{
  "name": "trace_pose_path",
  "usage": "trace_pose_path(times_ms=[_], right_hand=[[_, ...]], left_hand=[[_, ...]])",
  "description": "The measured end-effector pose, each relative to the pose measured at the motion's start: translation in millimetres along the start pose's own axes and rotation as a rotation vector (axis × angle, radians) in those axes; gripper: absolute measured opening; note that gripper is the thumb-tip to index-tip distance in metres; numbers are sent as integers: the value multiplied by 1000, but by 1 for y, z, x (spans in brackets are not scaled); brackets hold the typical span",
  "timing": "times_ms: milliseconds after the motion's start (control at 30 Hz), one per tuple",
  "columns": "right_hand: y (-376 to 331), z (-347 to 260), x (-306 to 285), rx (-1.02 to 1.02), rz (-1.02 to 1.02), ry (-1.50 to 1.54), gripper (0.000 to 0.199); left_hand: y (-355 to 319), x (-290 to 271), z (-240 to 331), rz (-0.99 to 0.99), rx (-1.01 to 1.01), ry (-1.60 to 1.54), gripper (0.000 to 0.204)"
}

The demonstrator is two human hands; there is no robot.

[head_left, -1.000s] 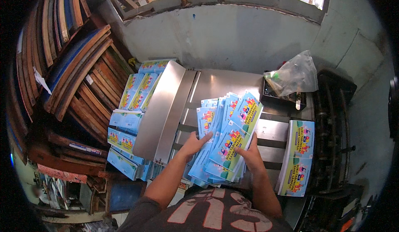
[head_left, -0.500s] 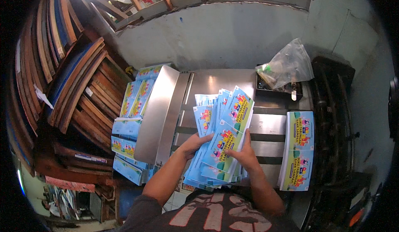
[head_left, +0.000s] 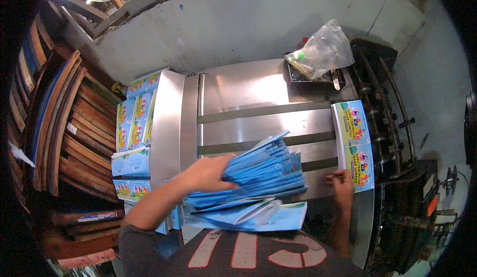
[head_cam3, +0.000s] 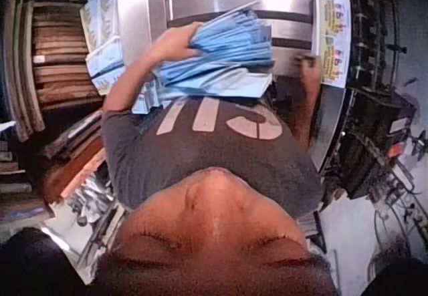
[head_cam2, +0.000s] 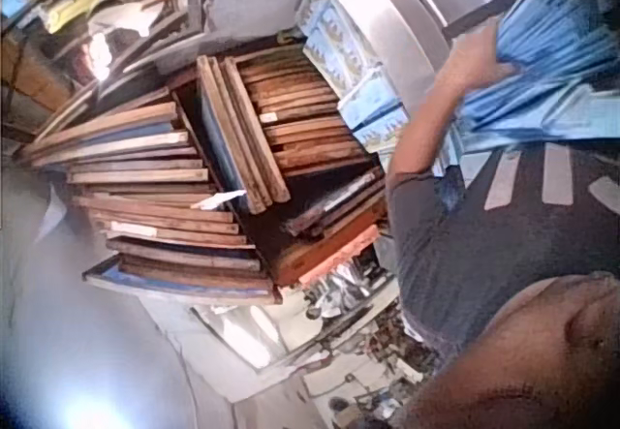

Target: The person organizes and aligns stacks of paper booklets on a metal surface, flipping through them by hand to check alignment and then placing them onto a stack on the left.

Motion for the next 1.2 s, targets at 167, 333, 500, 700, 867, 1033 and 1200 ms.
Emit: trace_pose_path(times_ms=[167,333,500,700,867,1033,1200], right_hand=[[7,-92,92,-424,-231,-85,43],[11,-177,143,-549,-322,-119,62],[-216,-237,251,-1506,-860,-1088,54],[-202,-149,326,-1305,-811,-1911,23],[-160,-136,270,-876,-889,-1614,31],[-138,-128,209,-928,-498,-1362,32],[-131,-138,187,-1034,-323,-1215,31]], left_hand=[[9,11,0,-19,-13,-4,46],[13,7,22,27,-32,51,34],[26,15,-7,30,60,-60,30],[41,24,-48,-8,23,-92,60],[42,14,-44,-214,141,-193,62],[39,13,-24,-255,164,-244,48],[38,-23,25,-281,178,-57,45]])
Point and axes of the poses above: each hand's wrist, its own y-axis towards the middle knuckle, its own x-axis out of the palm, z = x × y, the point moved 8 cm from there along y, towards the middle knuckle, and after that the axes turned 13 degrees about x, right-handed, at the moved point
